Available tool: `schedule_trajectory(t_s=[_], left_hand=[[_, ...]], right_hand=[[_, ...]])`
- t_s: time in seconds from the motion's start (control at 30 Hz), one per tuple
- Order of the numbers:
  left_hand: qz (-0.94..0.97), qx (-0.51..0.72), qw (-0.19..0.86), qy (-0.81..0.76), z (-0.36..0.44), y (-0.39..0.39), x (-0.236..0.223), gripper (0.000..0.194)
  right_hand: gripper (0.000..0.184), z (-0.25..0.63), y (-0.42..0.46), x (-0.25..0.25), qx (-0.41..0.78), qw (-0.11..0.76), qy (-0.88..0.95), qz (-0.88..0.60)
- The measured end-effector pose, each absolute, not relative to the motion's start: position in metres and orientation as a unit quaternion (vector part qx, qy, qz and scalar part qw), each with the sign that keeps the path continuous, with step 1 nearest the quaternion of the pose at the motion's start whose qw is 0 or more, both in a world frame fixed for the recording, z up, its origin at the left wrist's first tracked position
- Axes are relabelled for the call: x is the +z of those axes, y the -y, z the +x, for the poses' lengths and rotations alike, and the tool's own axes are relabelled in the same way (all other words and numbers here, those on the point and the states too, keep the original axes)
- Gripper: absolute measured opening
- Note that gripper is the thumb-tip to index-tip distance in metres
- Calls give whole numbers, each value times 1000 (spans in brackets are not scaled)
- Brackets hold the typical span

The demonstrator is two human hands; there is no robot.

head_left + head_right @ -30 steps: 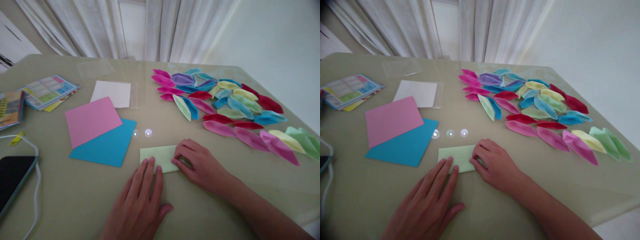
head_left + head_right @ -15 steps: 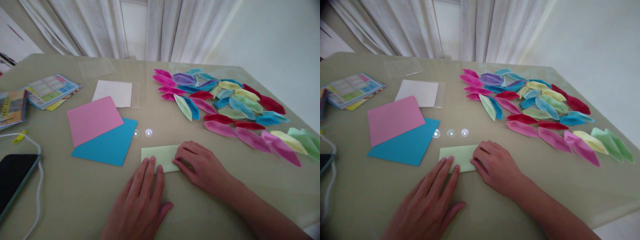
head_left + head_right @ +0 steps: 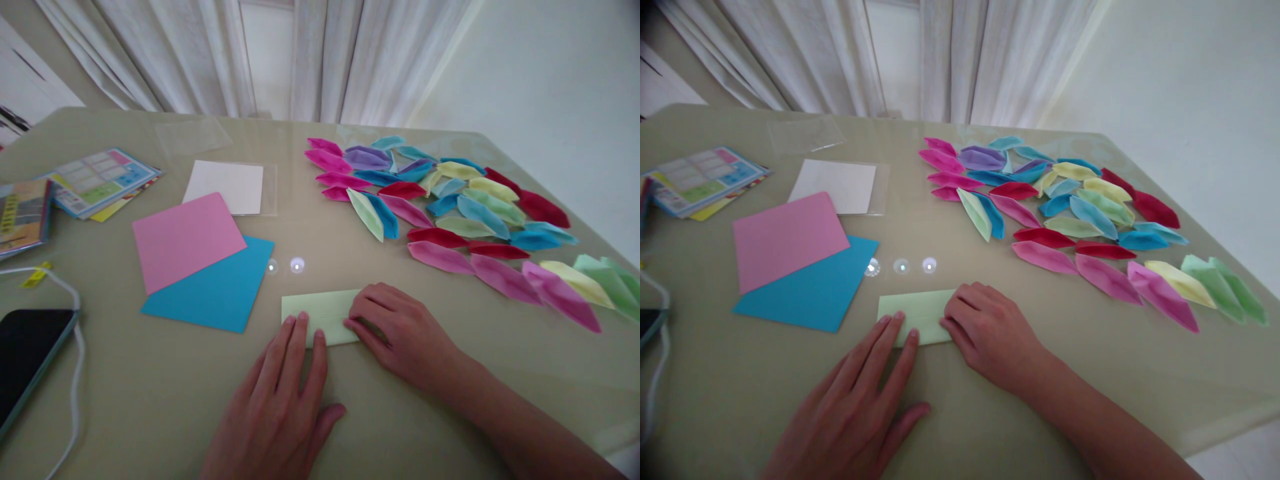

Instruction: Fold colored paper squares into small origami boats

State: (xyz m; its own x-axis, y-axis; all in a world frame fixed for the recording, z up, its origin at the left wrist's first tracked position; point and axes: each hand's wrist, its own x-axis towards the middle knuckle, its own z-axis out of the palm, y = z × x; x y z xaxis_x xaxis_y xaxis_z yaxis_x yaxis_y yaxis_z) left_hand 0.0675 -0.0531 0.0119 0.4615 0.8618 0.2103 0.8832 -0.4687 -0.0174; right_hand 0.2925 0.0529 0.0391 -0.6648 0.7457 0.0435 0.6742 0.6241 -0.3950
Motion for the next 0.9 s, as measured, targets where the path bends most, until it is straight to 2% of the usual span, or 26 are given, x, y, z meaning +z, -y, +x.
schedule_trajectory(t_s=[0.23, 0.6, 0.9], left_hand=[[-852, -98, 69, 510, 69, 51, 12, 62], [-861, -79, 75, 497, 64, 52, 10, 71], [-859, -122, 67, 492, 66, 46, 17, 66]], right_hand=[[17, 293, -52, 38, 170, 101, 894, -402], [6, 295, -56, 45, 214, 86, 875, -425], [8, 299, -65, 51, 238, 57, 861, -446]])
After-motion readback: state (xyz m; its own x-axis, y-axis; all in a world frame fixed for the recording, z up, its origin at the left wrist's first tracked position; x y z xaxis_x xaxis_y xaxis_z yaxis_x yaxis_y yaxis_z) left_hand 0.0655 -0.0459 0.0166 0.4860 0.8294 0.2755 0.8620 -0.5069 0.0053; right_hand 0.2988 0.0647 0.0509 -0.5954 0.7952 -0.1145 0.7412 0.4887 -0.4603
